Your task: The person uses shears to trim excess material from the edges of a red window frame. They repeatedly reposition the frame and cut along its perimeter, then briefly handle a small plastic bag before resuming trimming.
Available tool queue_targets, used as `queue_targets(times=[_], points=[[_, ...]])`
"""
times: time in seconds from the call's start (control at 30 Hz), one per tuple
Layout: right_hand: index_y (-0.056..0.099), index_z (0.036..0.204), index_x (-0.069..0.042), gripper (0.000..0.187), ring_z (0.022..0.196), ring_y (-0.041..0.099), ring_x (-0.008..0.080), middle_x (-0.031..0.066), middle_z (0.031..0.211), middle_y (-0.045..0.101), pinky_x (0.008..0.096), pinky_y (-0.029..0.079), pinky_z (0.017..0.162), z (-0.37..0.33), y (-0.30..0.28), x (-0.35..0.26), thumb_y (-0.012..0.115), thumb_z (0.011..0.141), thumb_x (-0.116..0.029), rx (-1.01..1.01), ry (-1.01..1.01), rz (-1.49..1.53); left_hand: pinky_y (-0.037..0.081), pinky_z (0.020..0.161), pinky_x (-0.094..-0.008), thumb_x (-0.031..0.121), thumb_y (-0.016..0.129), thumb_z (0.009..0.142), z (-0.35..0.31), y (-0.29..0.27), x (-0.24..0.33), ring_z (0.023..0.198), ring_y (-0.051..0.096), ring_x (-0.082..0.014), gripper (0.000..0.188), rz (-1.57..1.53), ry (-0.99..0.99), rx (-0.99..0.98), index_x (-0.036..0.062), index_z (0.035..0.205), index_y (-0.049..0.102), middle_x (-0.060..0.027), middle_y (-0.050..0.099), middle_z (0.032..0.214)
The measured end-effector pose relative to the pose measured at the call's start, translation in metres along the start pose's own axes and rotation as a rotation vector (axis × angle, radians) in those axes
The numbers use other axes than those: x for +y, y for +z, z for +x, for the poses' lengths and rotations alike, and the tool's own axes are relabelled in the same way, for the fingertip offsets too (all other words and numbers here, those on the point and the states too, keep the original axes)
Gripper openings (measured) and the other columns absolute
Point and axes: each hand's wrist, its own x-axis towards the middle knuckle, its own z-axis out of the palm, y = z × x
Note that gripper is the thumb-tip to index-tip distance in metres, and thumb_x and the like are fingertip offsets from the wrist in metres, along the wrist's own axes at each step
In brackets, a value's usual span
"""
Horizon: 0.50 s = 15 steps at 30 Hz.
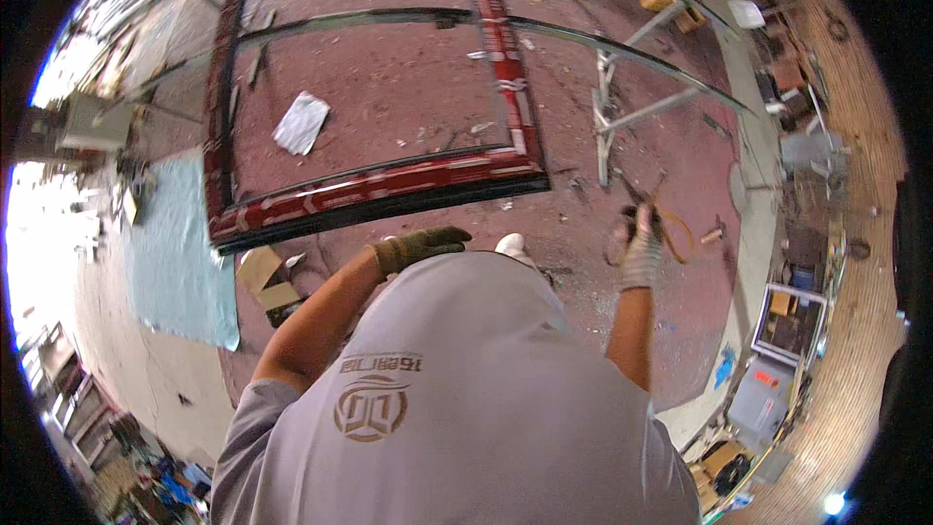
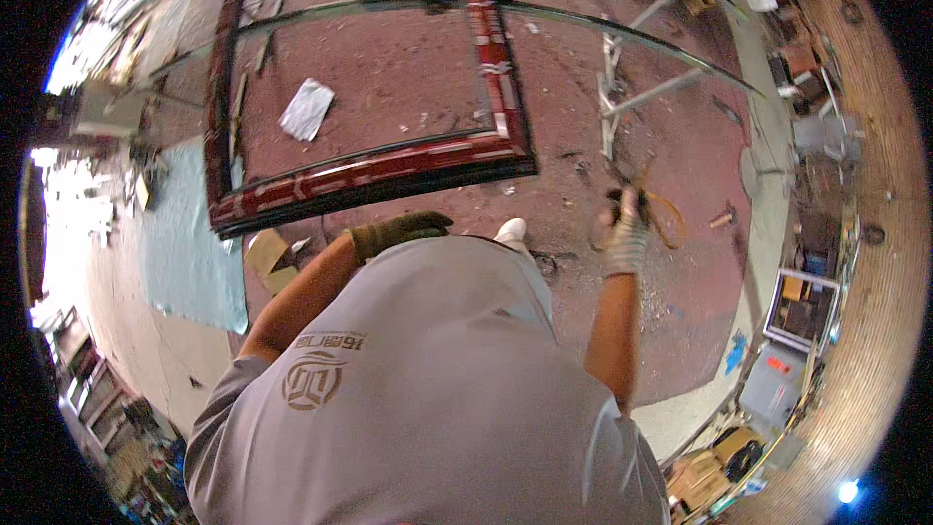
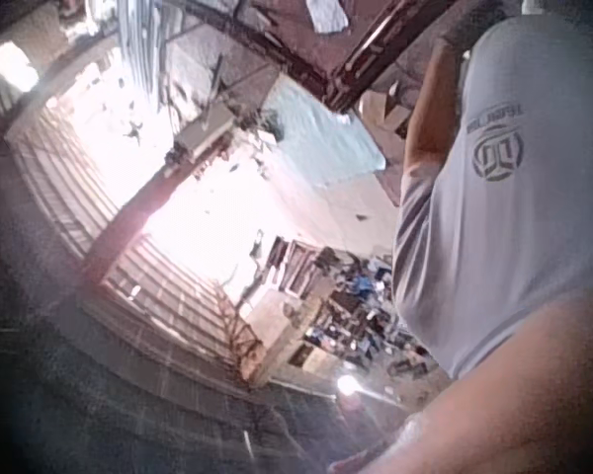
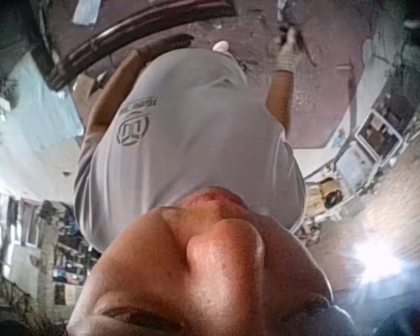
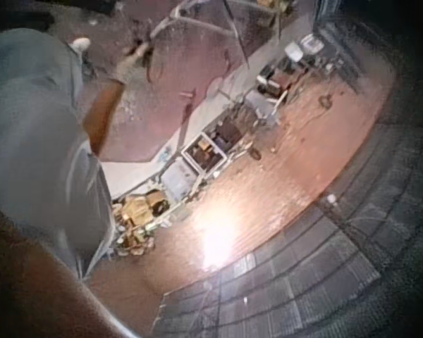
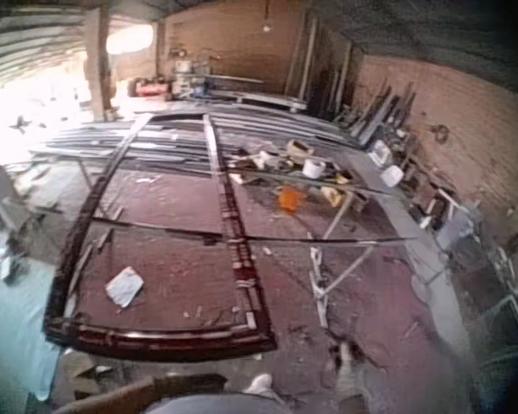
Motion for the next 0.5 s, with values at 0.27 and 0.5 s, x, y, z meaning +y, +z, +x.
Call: queue_targets(times=[0.27, 0.5], points=[[0.062, 0.092, -0.009, 0.036, 0.058, 0.05, 0.0085, -0.0028, 0.065, 0.052, 0.0246, 0.039, 0.054, 0.046, -0.025, -0.012, 0.064, 0.096, -0.045, -0.135, 0.157, 0.433, 0.042, 0.107, -0.0337, 0.015, 0.063, 0.097, 0.188, 0.077, 0.127, 0.124, 0.051, -0.0181, 0.053, 0.099, 0.381, -0.081, 0.0035, 0.144, 0.043, -0.0102, 0.05, 0.14], [0.061, 0.099, -0.007, 0.043, 0.064, 0.057, 0.014, 0.0036, 0.068, 0.058, 0.0285, 0.046, 0.059, 0.075, -0.068, -0.024, 0.065, 0.094, -0.05, -0.185, 0.342, 0.713, 0.052, 0.083, -0.0314, 0.019, 0.063, 0.099, 0.293, 0.128, 0.179, 0.092, 0.061, -0.0155, 0.026, -0.386, -0.07, 0.163, 0.0015, 0.118, 0.061, -0.0057, 0.064, 0.102]])
